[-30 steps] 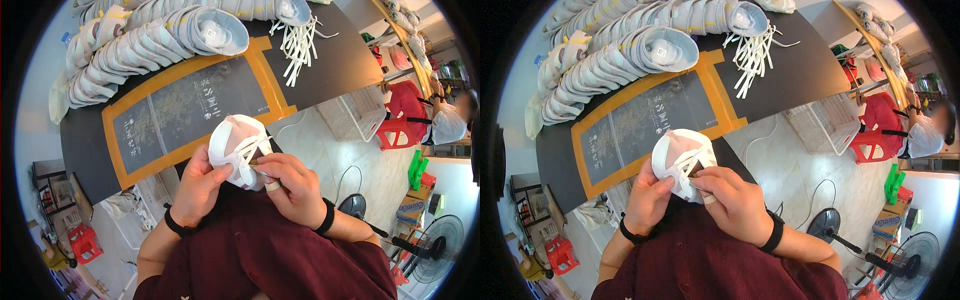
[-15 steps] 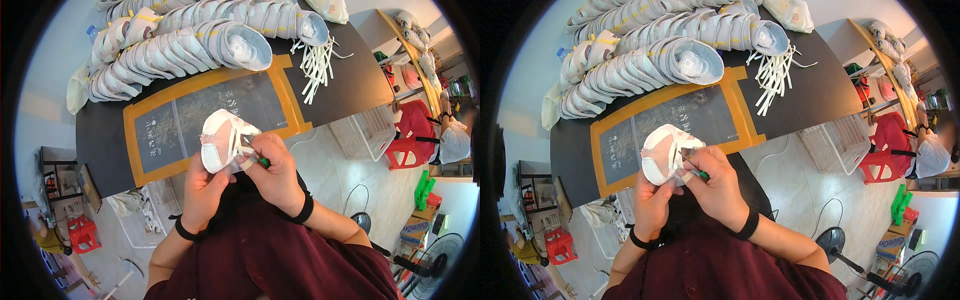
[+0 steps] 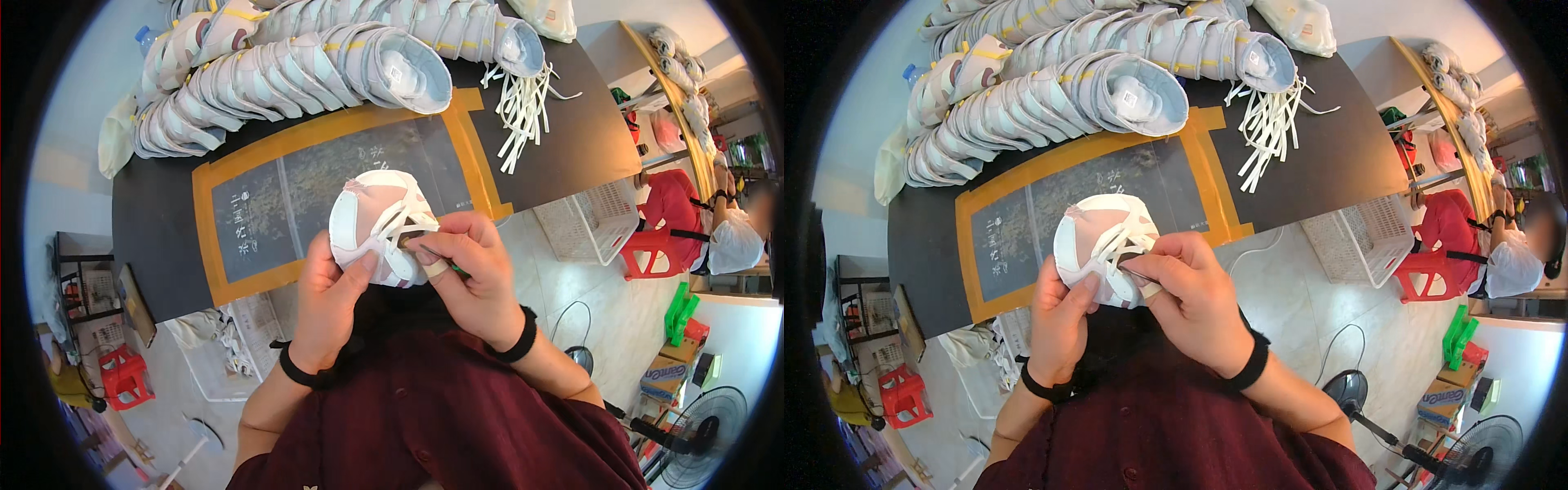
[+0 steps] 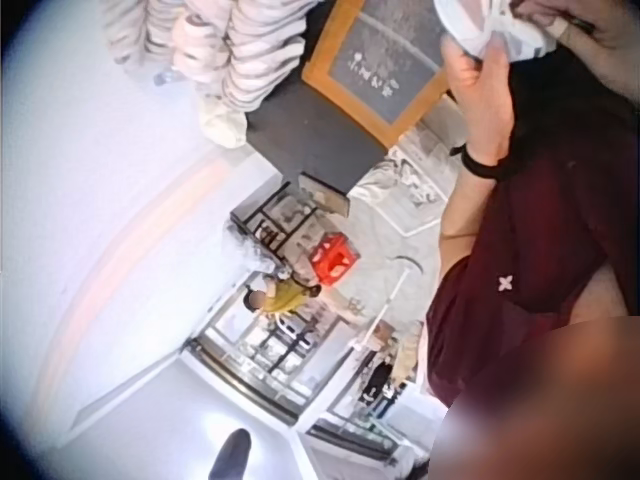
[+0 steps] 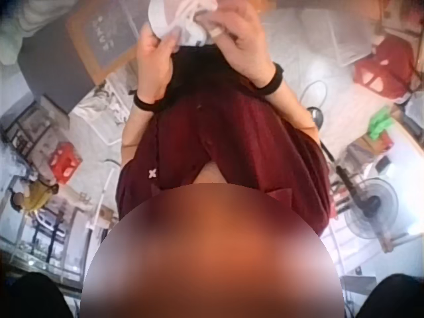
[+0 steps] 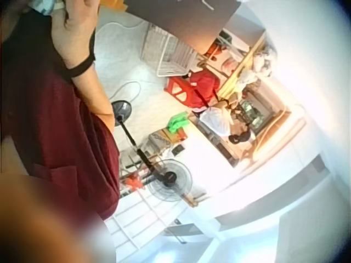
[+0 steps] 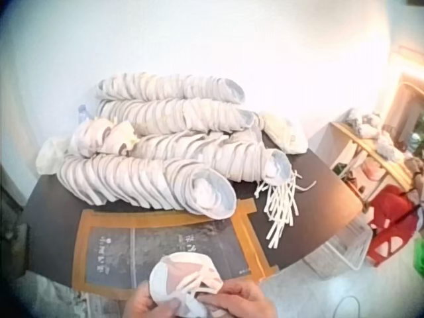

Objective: Threading white laces or strips into the uppers of white shoes at a workstation.

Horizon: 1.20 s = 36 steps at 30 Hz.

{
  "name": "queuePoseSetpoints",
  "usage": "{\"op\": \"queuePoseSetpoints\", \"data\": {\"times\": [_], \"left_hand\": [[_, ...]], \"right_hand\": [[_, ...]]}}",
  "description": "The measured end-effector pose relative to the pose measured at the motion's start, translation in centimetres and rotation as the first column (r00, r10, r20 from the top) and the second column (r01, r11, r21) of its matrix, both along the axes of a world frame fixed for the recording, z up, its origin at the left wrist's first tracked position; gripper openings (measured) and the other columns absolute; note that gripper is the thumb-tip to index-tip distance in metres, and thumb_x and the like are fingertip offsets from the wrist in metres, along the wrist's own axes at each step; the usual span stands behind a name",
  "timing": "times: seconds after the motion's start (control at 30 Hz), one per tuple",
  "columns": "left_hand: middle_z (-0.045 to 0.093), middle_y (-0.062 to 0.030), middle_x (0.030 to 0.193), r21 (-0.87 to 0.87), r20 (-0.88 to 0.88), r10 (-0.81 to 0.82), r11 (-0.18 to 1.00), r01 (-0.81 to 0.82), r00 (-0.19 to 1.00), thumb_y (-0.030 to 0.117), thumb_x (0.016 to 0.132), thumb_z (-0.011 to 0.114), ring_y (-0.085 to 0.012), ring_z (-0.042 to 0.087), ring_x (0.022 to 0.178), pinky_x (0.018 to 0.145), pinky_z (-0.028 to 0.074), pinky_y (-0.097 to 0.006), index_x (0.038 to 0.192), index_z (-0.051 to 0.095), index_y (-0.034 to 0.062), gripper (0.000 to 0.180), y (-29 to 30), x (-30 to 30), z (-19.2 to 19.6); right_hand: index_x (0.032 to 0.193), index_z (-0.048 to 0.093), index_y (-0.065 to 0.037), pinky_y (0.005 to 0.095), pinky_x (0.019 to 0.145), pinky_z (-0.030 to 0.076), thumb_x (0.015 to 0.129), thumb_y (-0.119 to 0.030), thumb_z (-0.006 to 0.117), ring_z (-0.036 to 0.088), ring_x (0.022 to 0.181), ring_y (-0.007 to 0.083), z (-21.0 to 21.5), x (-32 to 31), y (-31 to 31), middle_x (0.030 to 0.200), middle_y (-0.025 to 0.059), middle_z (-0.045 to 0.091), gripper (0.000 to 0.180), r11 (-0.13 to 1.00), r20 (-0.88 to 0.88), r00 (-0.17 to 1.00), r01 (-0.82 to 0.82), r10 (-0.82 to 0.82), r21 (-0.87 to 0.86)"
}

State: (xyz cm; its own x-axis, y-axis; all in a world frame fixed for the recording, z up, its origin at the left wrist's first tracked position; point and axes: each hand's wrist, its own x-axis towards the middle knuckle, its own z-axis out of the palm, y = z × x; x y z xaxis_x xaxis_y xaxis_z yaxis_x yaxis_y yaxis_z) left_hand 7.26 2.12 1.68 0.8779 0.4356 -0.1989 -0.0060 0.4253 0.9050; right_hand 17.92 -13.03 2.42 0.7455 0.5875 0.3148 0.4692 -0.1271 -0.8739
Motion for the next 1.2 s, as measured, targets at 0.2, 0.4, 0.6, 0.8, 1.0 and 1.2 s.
{"op": "queuePoseSetpoints", "data": {"times": [0.2,0.4,0.6,0.8,1.0,1.2], "left_hand": [[0.06,-0.0043,0.108,0.146,-0.053,-0.144,0.978,0.15,0.988,0.013,0.094,0.062,-0.0091,0.056,0.099,0.087,0.047,-0.028,0.119,0.051,0.0015,0.029,1.5,0.2,0.9],[0.057,-0.0011,0.094,0.413,-0.187,-0.285,0.846,0.338,0.94,0.01,0.091,0.064,-0.0066,0.052,0.086,0.074,0.046,-0.025,0.109,0.056,0.0008,0.022,2.5,0.1,3.4],[0.056,-0.0006,0.09,0.19,-0.253,-0.402,0.871,0.453,0.88,0.005,0.089,0.062,-0.0054,0.05,0.083,0.072,0.045,-0.024,0.108,0.056,0.0004,0.02,2.3,-0.3,3.8],[0.057,-0.0006,0.09,0.068,-0.287,-0.437,0.878,0.473,0.852,0.004,0.089,0.062,-0.0052,0.051,0.084,0.073,0.045,-0.024,0.108,0.057,0.0004,0.02,0.9,-1.6,3.3],[0.056,0.0,0.093,0.309,-0.327,-0.417,0.801,0.513,0.848,0.01,0.09,0.064,-0.0058,0.051,0.087,0.077,0.044,-0.024,0.107,0.057,0.0018,0.02,0.7,-3.3,3.8],[0.057,-0.0011,0.091,0.206,-0.31,-0.365,0.876,0.437,0.878,0.009,0.09,0.063,-0.0065,0.052,0.086,0.076,0.045,-0.025,0.107,0.058,0.0017,0.02,0.2,-3.6,3.3]], "right_hand": [[0.101,0.071,-0.008,0.0304,0.067,0.05,0.078,-0.001,0.072,0.061,0.077,0.0222,2.4,1.8,-1.2,0.088,0.008,0.059,0.024,0.932,0.147,0.928,-0.313,0.342,-0.184],[0.093,0.067,-0.006,0.0334,0.063,0.049,0.079,-0.007,0.074,0.061,0.073,0.023,3.2,1.4,-0.5,0.085,0.0081,0.059,0.016,0.901,0.048,0.931,-0.337,0.362,-0.274],[0.088,0.06,-0.008,0.0364,0.06,0.05,0.08,-0.009,0.069,0.061,0.069,0.027,2.2,0.4,-1.0,0.084,0.0072,0.057,0.013,0.869,-0.051,0.892,-0.45,0.45,-0.206],[0.086,0.058,-0.007,0.0342,0.059,0.049,0.074,-0.003,0.067,0.061,0.07,0.0251,2.6,-0.2,-2.3,0.081,0.0066,0.056,0.015,0.778,-0.165,0.822,-0.569,0.544,-0.268],[0.089,0.058,-0.006,0.0307,0.062,0.047,0.077,-0.004,0.066,0.057,0.073,0.019,1.5,1.2,-3.3,0.081,0.0051,0.058,0.015,0.677,-0.42,0.635,-0.733,0.649,-0.064],[0.095,0.06,-0.005,0.03,0.065,0.049,0.08,-0.007,0.067,0.059,0.076,0.0198,0.0,0.3,-3.3,0.089,0.0068,0.058,0.016,0.701,-0.386,0.653,-0.713,0.652,-0.023]]}}
